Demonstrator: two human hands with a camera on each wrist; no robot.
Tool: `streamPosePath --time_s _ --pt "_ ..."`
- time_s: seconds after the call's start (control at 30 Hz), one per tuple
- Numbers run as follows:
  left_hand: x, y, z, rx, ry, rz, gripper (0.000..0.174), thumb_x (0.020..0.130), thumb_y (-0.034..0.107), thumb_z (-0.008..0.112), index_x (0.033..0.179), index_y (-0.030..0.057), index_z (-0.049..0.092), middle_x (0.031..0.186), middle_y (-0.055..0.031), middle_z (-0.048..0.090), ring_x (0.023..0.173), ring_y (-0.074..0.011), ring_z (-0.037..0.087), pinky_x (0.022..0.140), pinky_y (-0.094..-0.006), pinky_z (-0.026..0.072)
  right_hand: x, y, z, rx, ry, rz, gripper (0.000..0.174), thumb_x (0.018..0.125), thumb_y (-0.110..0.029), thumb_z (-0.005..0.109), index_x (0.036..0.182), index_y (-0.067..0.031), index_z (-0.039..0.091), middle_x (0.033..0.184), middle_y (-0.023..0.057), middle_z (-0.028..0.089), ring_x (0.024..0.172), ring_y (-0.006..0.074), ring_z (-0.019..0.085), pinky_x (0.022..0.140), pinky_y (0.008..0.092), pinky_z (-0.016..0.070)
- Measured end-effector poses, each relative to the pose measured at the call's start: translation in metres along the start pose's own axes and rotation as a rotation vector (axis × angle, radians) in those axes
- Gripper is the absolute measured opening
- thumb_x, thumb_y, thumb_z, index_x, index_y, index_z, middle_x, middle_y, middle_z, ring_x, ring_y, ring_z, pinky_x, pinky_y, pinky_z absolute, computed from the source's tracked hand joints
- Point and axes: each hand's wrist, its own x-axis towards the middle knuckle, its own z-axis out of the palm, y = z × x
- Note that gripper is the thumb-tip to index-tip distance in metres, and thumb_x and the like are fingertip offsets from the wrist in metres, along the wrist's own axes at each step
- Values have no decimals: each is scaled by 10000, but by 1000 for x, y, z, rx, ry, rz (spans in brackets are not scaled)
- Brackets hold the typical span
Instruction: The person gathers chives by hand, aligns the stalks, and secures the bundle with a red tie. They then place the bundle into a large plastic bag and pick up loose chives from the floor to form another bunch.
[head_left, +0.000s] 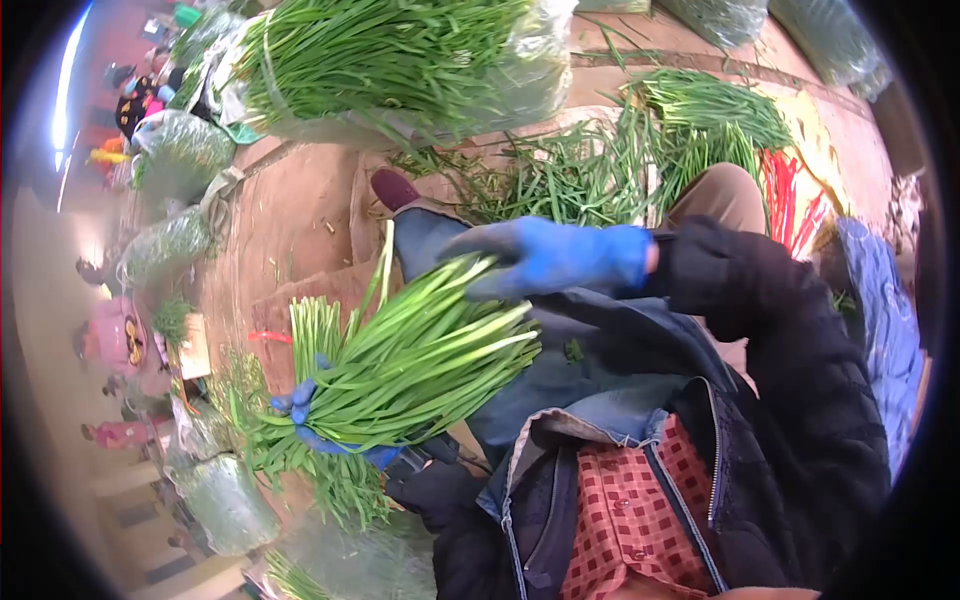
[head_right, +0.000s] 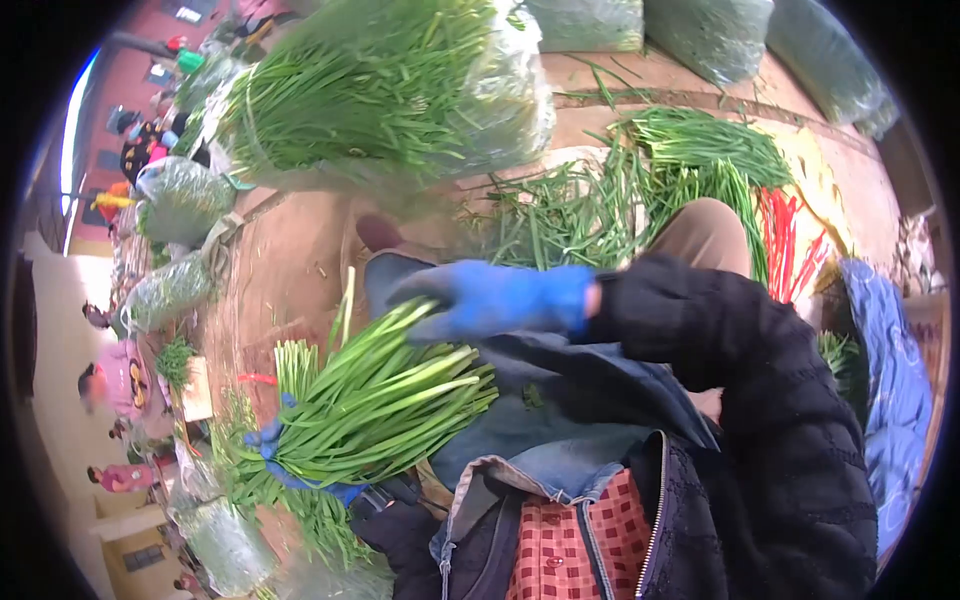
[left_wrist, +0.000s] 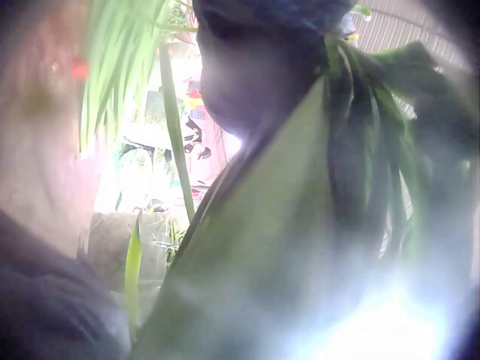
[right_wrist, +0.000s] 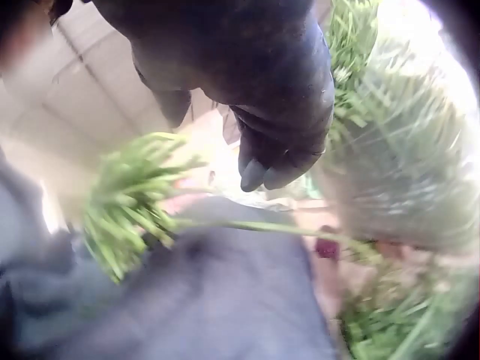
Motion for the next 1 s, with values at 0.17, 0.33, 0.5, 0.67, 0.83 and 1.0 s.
streamPosePath --time_s 0.17,0.33,0.5,0.67,0.83,1.0 --pt "-11 24 -15 819 245 272 408 913 296 479 1291 143 469 1154 -52 555 1035 -178 546 1054 -416 359 45 0 -16 346 221 -14 330 859 -179 613 1133 3 580 922 48 635 798 118 596 691 270 503" --pt "-9 31 -31 696 140 182 307 941 260 427 1187 97 514 1066 -44 549 1048 -172 518 1016 -369 380 11 28 -62 -4 211 -53 380 886 -181 622 1227 -34 542 1086 73 636 969 136 605 816 264 506" --pt "0 55 -47 744 194 64 309 959 273 413 1143 70 556 1142 -63 579 1087 -202 537 1009 -385 385 -19 43 -44 -958 52 -451 472 786 -149 627 1240 -67 531 1064 181 624 979 332 609 870 388 495" --pt "1 16 -16 1123 431 180 380 971 321 368 1185 62 546 1187 -73 576 1098 -213 535 1005 -370 381 -21 64 -14 -669 70 -254 318 799 -194 587 1089 -62 593 927 187 639 835 373 619 729 424 504" --pt "2 34 -24 1480 376 302 405 977 246 387 1251 -34 489 1204 -157 557 1029 -236 578 950 -377 451 -32 49 -82 -843 350 -82 174 830 -219 560 924 -87 626 833 158 638 765 375 612 655 412 495" --pt "-1 30 -27 1671 475 353 409 972 234 378 1255 -42 484 1248 -161 533 1078 -248 559 975 -393 433 -55 50 -116 -1523 198 412 228 822 -286 608 906 -76 635 809 135 628 771 328 620 638 441 500"
